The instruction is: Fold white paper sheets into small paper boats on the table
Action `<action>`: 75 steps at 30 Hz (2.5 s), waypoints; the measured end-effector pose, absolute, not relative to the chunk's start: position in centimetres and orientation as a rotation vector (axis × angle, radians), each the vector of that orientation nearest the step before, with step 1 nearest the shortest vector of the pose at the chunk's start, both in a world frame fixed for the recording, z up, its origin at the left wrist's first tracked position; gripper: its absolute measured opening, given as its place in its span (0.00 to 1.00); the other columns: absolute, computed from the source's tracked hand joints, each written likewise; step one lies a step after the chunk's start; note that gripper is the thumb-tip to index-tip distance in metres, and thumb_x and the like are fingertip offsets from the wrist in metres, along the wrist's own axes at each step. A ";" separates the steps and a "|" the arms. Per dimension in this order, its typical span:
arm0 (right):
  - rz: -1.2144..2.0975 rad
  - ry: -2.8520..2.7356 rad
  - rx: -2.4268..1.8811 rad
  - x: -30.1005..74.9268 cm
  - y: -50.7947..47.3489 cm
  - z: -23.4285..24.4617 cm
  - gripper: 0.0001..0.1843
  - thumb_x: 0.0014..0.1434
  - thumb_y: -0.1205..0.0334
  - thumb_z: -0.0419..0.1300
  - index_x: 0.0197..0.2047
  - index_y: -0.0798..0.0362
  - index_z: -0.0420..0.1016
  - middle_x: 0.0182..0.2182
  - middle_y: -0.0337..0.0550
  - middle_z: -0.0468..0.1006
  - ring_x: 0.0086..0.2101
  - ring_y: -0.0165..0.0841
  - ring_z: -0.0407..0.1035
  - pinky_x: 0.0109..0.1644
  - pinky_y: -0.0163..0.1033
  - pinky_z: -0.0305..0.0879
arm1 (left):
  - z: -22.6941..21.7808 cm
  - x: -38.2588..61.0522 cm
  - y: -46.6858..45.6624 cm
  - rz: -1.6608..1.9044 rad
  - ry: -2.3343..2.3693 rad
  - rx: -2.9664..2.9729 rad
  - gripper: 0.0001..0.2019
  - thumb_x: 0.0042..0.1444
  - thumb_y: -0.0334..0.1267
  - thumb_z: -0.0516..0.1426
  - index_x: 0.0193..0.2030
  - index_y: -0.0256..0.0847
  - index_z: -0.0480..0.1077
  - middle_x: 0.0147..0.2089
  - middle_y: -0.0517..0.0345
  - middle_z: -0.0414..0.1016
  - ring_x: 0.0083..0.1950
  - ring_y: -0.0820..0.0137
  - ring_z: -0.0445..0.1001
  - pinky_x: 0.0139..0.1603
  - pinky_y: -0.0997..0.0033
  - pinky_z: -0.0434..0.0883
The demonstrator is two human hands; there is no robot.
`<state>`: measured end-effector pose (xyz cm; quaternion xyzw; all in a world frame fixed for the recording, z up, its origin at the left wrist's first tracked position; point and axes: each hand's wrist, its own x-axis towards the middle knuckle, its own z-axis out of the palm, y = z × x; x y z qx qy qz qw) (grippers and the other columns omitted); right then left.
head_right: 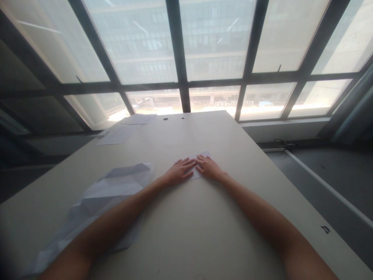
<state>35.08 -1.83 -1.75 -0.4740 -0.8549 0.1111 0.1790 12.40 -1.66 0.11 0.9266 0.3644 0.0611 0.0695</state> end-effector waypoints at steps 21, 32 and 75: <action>0.055 -1.958 -1.766 35.4 -1.6 -1.9 0.31 0.63 0.60 0.54 0.67 0.60 0.63 0.67 0.60 0.61 0.66 0.44 0.53 0.70 0.48 0.48 | 0.5 12.2 -1.8 0.205 1.093 2.798 0.28 0.69 0.55 0.44 0.72 0.53 0.55 0.75 0.58 0.51 0.75 0.59 0.49 0.74 0.48 0.47; 0.102 -1.850 -1.815 35.8 -1.2 -1.7 0.30 0.61 0.60 0.56 0.66 0.58 0.63 0.57 0.57 0.74 0.58 0.44 0.67 0.64 0.47 0.55 | 0.2 12.2 -1.7 0.235 1.101 2.795 0.29 0.69 0.55 0.45 0.73 0.50 0.53 0.75 0.58 0.52 0.75 0.60 0.49 0.74 0.50 0.47; 0.863 -1.981 -0.852 34.3 -3.4 0.3 0.39 0.67 0.32 0.40 0.56 0.51 0.78 0.59 0.49 0.74 0.62 0.45 0.64 0.68 0.56 0.53 | -0.8 11.9 1.9 1.389 1.222 1.184 0.20 0.68 0.45 0.44 0.56 0.37 0.67 0.56 0.42 0.75 0.55 0.63 0.75 0.59 0.58 0.69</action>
